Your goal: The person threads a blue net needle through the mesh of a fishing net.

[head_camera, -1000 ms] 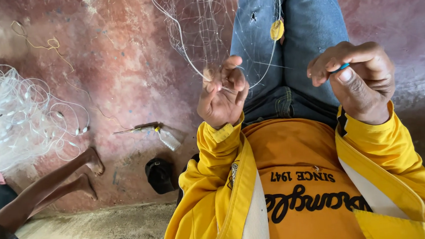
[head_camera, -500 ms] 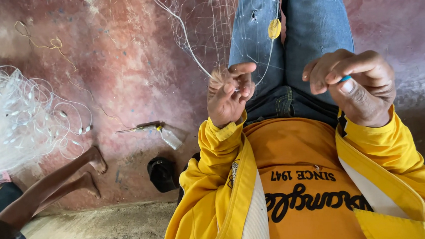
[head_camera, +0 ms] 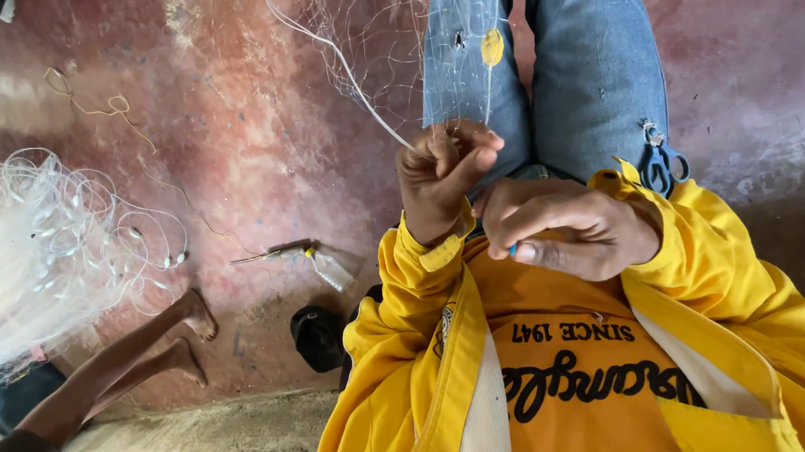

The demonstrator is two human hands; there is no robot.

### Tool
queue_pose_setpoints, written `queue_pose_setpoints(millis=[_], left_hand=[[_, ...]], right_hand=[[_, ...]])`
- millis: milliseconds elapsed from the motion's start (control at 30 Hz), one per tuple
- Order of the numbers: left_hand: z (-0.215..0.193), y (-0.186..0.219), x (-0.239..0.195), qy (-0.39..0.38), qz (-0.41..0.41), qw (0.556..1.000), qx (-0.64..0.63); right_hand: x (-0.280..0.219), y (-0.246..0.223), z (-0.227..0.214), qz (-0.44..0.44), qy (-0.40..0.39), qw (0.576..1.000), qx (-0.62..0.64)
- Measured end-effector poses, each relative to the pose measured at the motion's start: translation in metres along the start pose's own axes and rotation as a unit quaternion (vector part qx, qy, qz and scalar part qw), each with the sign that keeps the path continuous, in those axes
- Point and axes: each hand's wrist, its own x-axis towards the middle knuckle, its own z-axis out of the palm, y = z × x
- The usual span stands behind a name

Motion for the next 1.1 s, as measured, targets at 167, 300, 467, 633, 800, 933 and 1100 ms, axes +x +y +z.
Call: queue_pose_setpoints(millis=[167, 300, 467, 633, 800, 933, 1100], left_hand=[[-0.017, -0.007, -0.004, 0.010, 0.014, 1.000, -0.004], [-0.024, -0.012, -0.007, -0.015, 0.005, 0.997, -0.070], [-0.002, 0.005, -0.005, -0.025, -0.034, 0.995, -0.086], [0.003, 0.008, -0.003, -0.018, -0.057, 0.992, -0.108], [0.006, 0.006, 0.001, -0.031, -0.050, 0.984, -0.165], [0.000, 0.002, -0.004, 0.008, -0.046, 0.984, -0.175], [-0.005, 0.006, -0.004, 0.021, -0.036, 0.983, -0.179]], right_hand=[[-0.015, 0.006, -0.016, 0.022, 0.066, 0.995, -0.071], [-0.016, 0.002, -0.031, 0.050, 0.140, 0.971, -0.185], [0.004, -0.005, -0.028, 0.117, 0.118, 0.937, -0.307], [0.006, -0.002, -0.029, 0.111, 0.080, 0.945, -0.298], [-0.002, 0.005, -0.031, 0.040, 0.065, 0.973, -0.217], [0.003, 0.004, -0.030, 0.003, 0.065, 0.974, -0.219], [-0.008, 0.014, -0.036, -0.039, 0.089, 0.979, -0.181]])
